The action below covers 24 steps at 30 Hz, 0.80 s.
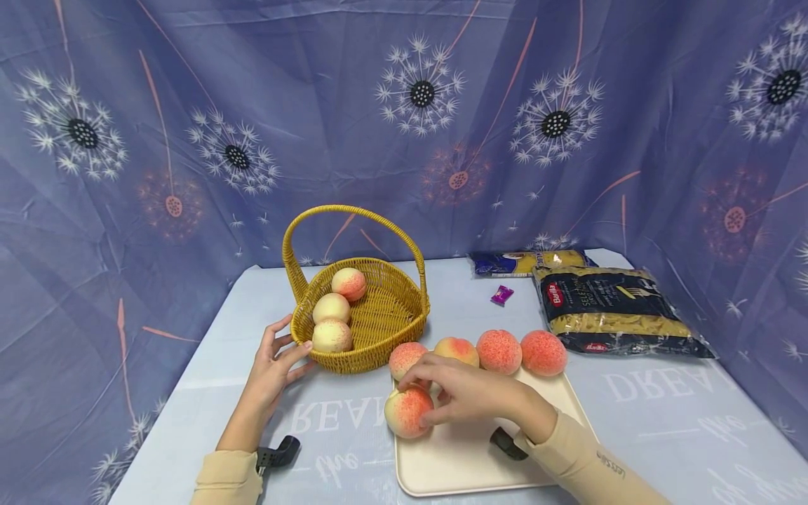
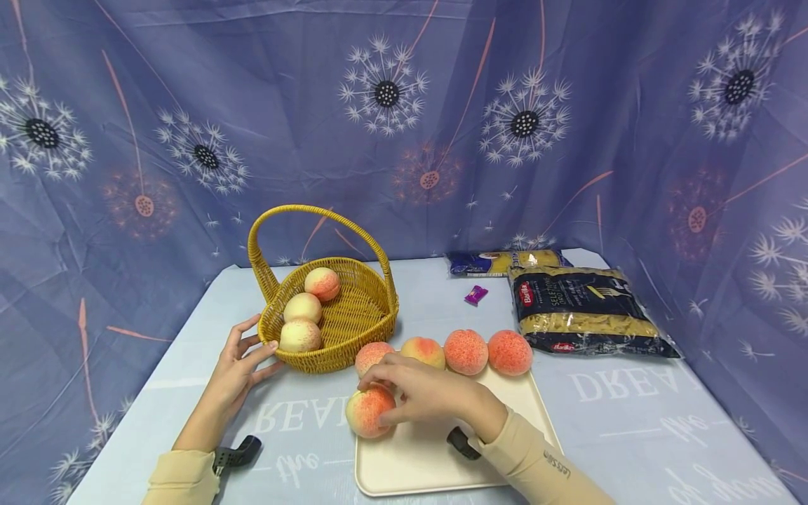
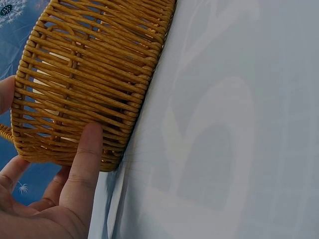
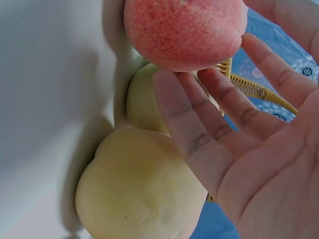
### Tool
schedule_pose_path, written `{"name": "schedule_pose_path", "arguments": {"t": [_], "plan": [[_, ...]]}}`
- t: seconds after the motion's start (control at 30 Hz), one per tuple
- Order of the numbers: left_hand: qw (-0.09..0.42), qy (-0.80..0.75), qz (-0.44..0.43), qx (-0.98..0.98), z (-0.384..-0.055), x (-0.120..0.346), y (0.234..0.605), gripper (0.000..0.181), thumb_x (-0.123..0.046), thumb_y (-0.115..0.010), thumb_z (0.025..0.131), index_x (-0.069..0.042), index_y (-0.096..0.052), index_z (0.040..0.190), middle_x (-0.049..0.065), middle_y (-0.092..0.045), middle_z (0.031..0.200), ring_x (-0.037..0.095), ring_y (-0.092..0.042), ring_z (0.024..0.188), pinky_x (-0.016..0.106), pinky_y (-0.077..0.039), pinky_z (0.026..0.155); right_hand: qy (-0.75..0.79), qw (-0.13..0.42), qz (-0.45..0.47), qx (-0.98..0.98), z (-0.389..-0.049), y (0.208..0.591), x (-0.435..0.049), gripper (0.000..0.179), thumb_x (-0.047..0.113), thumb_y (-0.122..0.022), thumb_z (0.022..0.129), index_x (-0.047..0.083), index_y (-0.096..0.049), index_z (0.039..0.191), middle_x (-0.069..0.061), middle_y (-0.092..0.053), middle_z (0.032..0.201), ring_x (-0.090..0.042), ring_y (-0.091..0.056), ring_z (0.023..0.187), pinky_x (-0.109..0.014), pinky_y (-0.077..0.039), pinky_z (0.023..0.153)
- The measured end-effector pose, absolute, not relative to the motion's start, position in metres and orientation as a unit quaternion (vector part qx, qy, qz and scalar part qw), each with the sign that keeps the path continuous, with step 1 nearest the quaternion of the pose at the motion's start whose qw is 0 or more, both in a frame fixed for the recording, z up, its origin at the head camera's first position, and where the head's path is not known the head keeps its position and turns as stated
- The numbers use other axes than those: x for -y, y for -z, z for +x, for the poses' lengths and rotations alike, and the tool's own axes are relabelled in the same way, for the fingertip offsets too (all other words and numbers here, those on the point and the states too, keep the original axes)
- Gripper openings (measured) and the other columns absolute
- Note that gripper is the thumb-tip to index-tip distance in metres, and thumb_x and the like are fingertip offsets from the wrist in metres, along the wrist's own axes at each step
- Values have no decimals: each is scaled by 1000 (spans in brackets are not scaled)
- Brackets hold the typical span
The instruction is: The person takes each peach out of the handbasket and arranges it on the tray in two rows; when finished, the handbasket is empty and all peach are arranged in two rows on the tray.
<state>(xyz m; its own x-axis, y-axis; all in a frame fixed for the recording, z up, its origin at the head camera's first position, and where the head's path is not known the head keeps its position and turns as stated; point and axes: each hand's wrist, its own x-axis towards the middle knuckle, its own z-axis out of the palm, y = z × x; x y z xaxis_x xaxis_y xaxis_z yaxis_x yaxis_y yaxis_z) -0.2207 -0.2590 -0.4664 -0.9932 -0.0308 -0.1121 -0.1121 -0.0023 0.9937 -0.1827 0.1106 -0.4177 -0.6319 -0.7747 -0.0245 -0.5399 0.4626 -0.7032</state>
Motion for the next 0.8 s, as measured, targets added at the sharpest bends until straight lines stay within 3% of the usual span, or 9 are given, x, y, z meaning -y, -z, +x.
{"name": "schedule_pose_path", "arguments": {"t": [0.47, 0.8], "plan": [[29, -706, -51, -706, -222, 259, 467, 79, -17, -71, 105, -30, -26, 168, 16, -38, 153, 3, -67, 113, 38, -66, 99, 341, 170, -408, -830, -189, 411, -109, 43, 19, -84, 95, 20, -67, 135, 5, -65, 129, -8, -63, 106, -30, -66, 86], [34, -707, -50, -705, -222, 260, 468, 79, -18, -71, 105, -31, -25, 169, 16, -36, 155, 4, -66, 114, 37, -66, 100, 344, 145, -432, -821, -200, 389, -105, 45, 18, -81, 96, 20, -64, 138, -6, -65, 138, -26, -68, 109, -34, -67, 85]]}}
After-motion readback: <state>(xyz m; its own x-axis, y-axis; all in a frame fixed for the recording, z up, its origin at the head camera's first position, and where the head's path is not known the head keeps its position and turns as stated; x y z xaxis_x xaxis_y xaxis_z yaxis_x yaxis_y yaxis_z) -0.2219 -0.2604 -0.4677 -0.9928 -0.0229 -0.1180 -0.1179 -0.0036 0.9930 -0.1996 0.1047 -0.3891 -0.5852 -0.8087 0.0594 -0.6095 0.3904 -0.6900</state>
